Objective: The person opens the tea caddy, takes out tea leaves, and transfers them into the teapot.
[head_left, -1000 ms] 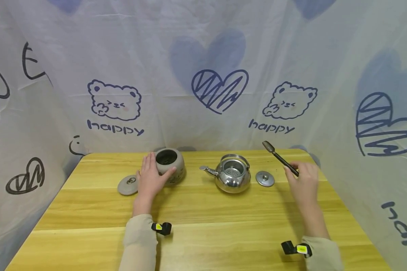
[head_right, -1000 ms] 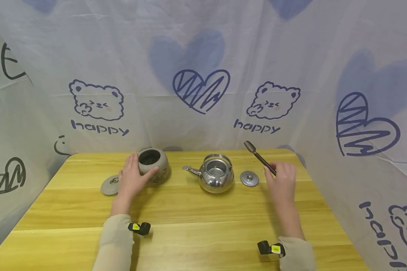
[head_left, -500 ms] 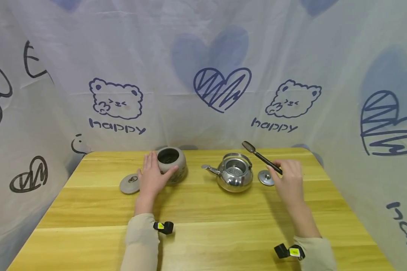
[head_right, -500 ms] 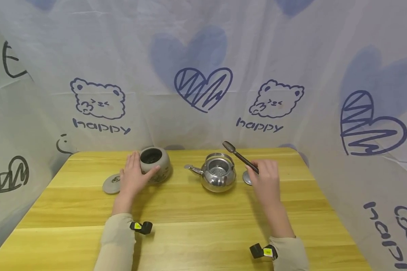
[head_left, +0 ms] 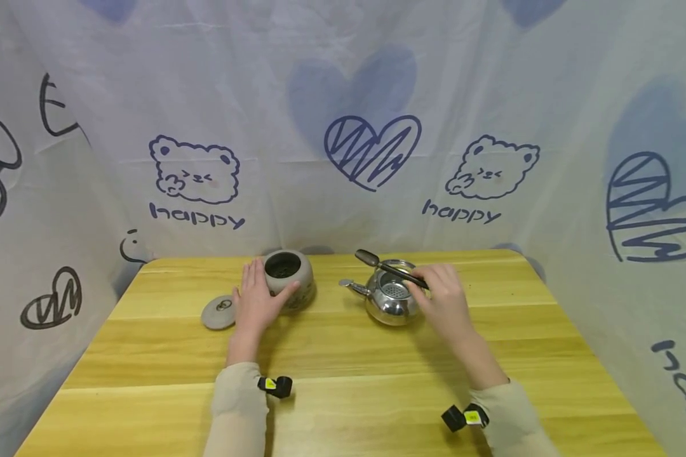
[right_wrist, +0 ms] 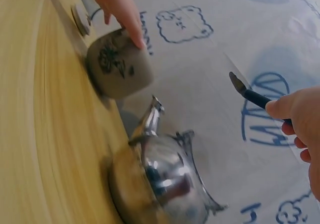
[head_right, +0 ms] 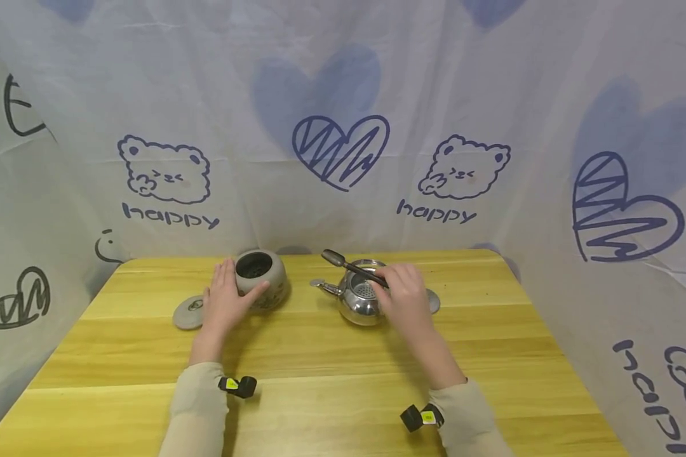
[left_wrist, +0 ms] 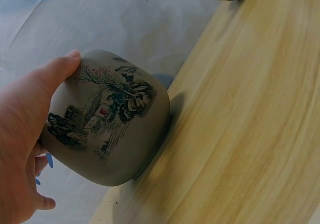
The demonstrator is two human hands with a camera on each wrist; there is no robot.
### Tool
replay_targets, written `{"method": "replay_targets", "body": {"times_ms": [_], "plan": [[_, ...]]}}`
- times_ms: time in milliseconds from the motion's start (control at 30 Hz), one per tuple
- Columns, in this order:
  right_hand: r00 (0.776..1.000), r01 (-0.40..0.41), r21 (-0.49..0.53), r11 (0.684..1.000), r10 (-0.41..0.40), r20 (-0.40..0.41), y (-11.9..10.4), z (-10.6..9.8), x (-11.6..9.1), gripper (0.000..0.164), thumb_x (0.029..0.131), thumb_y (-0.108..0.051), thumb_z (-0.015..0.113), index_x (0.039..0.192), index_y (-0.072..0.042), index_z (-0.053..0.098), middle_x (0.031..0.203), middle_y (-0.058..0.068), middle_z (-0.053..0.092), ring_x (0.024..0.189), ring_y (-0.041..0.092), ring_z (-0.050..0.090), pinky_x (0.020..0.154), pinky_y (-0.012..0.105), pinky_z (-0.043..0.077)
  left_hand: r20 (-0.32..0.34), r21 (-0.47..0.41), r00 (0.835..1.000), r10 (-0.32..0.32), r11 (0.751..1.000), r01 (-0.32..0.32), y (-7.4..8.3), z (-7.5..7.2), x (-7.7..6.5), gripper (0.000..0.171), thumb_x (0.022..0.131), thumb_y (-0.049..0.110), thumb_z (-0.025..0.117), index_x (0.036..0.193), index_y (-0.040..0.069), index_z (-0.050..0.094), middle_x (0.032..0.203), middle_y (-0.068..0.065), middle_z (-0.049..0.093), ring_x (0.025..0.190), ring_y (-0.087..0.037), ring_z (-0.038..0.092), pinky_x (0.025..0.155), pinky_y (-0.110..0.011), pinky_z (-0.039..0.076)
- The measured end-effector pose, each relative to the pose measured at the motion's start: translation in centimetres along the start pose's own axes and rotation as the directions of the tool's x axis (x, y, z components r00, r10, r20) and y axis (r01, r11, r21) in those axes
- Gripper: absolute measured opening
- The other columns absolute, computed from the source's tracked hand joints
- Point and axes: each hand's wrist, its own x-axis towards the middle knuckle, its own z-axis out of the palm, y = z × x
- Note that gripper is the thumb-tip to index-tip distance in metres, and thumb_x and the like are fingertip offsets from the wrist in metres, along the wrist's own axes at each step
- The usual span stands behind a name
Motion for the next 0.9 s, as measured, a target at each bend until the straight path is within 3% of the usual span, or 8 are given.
{"method": "replay_targets", "body": {"times_ms": [500,900], "plan": [[0.994,0.066,0.081,0.995,-0.073,0.085,-2.2,4.5,2.8,0.018,0.079,-0.01,0.079,0.092,-0.001,0.07,0.085,0.009,0.07,0.081,0.025,0.06,0.075,0.037,0.05,-0.005,-0.024,1.0,-0.008,1.0,0.008,-0.2,-0.1,0.0,0.113,0.083,0.078,0.048,0.158,0.009,-0.001,0.165,-0.016,0.006,0.153,-0.034,0.005,0.116,-0.069,0.01],[0.974,0.095,0.086,0.992,-0.111,0.2,-3.1,7.8,4.9,0.015,0.085,-0.016,0.075,0.094,-0.005,0.07,0.089,0.007,0.069,0.085,0.023,0.058,0.079,0.037,0.049,0.009,-0.029,1.0,-0.017,0.999,0.017,0.1,0.0,0.1,0.115,0.081,0.081,0.047,0.158,0.01,0.0,0.165,-0.015,0.005,0.153,-0.033,0.005,0.117,-0.068,0.01]]}}
